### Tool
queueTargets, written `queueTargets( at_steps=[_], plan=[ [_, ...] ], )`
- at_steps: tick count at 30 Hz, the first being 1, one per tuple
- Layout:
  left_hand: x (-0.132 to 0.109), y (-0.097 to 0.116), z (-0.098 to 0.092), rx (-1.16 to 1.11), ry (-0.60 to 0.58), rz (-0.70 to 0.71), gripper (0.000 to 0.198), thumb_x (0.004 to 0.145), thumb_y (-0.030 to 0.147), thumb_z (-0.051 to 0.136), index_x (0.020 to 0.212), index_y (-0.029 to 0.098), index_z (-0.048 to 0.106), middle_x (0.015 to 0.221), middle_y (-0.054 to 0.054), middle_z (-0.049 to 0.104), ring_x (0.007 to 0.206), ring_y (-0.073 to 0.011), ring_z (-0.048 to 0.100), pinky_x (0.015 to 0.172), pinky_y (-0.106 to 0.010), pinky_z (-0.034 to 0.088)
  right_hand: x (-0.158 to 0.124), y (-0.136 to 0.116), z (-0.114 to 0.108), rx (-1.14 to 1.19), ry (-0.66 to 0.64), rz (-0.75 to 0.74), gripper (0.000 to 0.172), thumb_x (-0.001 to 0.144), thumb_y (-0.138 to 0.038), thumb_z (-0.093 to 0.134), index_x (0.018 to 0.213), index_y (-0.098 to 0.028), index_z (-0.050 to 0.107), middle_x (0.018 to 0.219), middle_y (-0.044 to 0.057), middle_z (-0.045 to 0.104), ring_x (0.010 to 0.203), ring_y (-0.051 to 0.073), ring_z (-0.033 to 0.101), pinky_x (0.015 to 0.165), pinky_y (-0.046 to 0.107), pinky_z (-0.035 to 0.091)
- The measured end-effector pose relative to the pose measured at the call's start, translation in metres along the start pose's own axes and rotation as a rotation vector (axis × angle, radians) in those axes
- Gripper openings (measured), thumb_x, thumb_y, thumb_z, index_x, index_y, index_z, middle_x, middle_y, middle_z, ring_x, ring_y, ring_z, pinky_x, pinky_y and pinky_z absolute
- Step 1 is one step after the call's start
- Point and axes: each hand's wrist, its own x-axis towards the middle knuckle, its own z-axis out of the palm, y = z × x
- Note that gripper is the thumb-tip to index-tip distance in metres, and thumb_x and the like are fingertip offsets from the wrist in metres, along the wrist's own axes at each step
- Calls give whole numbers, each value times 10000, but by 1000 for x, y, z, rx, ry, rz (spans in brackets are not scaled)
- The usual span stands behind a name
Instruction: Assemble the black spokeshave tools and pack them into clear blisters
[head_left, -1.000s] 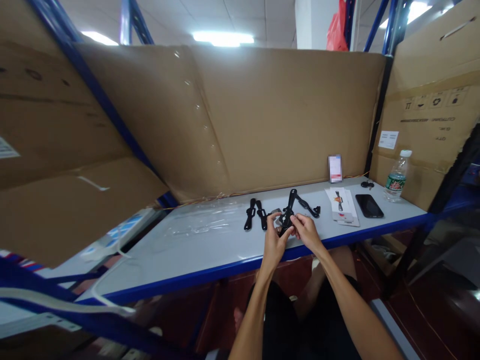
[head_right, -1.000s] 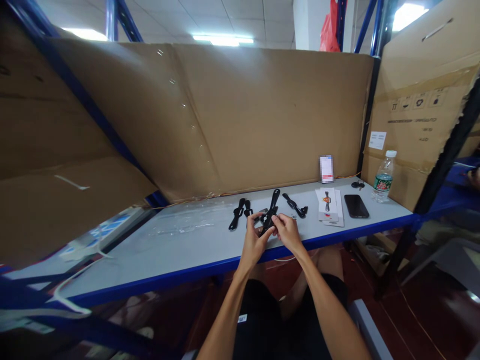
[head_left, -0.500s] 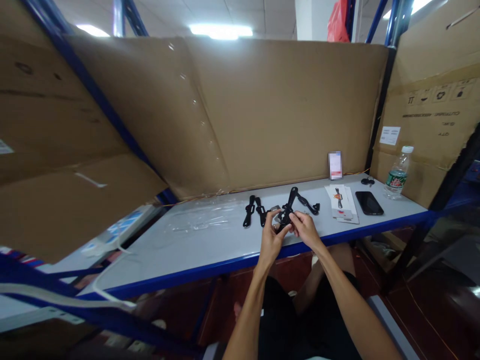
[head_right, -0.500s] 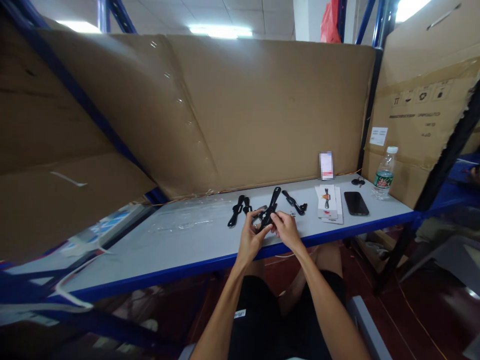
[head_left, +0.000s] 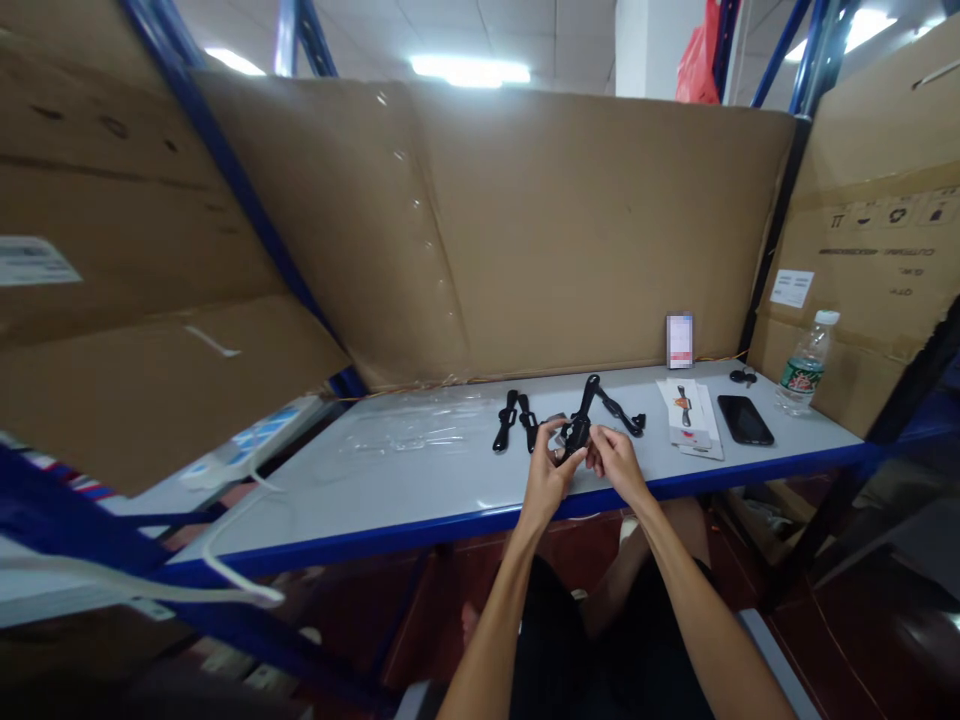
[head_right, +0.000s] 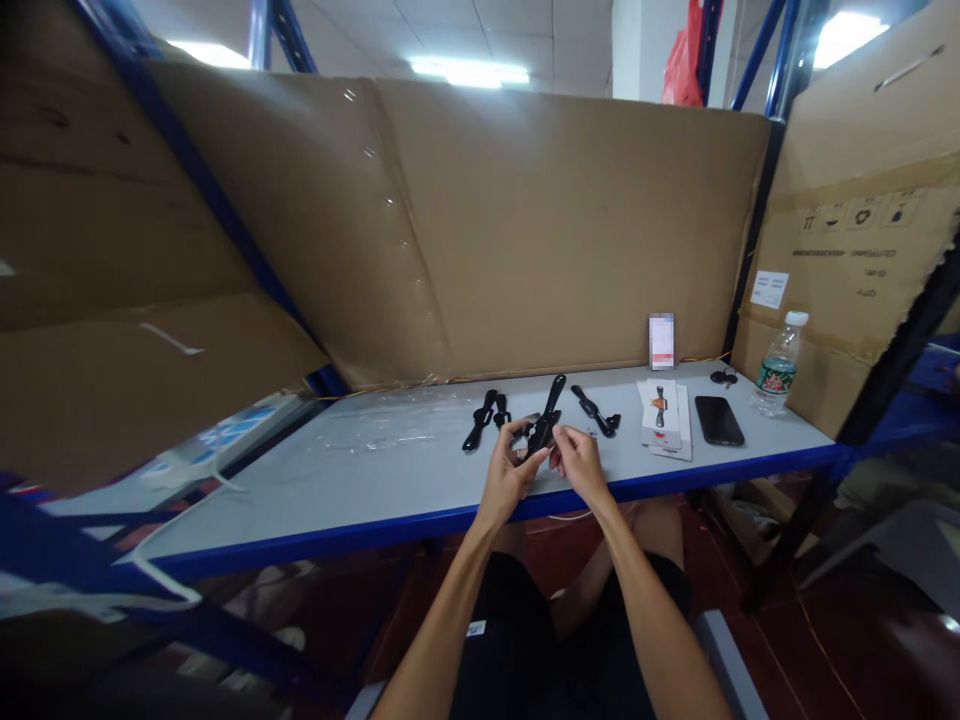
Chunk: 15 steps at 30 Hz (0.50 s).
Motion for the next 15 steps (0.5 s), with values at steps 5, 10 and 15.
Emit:
queueTargets(
  at_steps=[5, 10, 15],
  plan=[
    [5, -4, -1, -47, 131, 16, 460, 691, 459, 834, 942, 195, 553, 440, 127, 425, 299, -46, 288, 313, -179, 182, 0, -2, -2, -35, 20, 22, 480, 877, -631, 535, 727, -181, 611, 495, -28, 547, 350, 76, 399, 369, 209, 262],
    [7, -2, -3, -82, 213, 66, 430, 707, 492, 804, 718, 199, 490, 435, 114, 400, 320, -33, 289, 327, -170, 187, -2, -7, -1, -57, -137, 43, 343, 819, -486, 616, 658, -184, 598, 508, -27, 556, 378, 76, 420, 393, 209, 304],
    [11, -2, -4, -159, 229, 10, 450, 695, 504, 798, 710, 208, 459, 454, 116, 396, 328, -33, 293, 331, -166, 182, -2, -8, -1, -73, -161, 51, 255, 780, -405, 620, 653, -183, 615, 516, -32, 559, 395, 79, 422, 402, 209, 316]
  ],
)
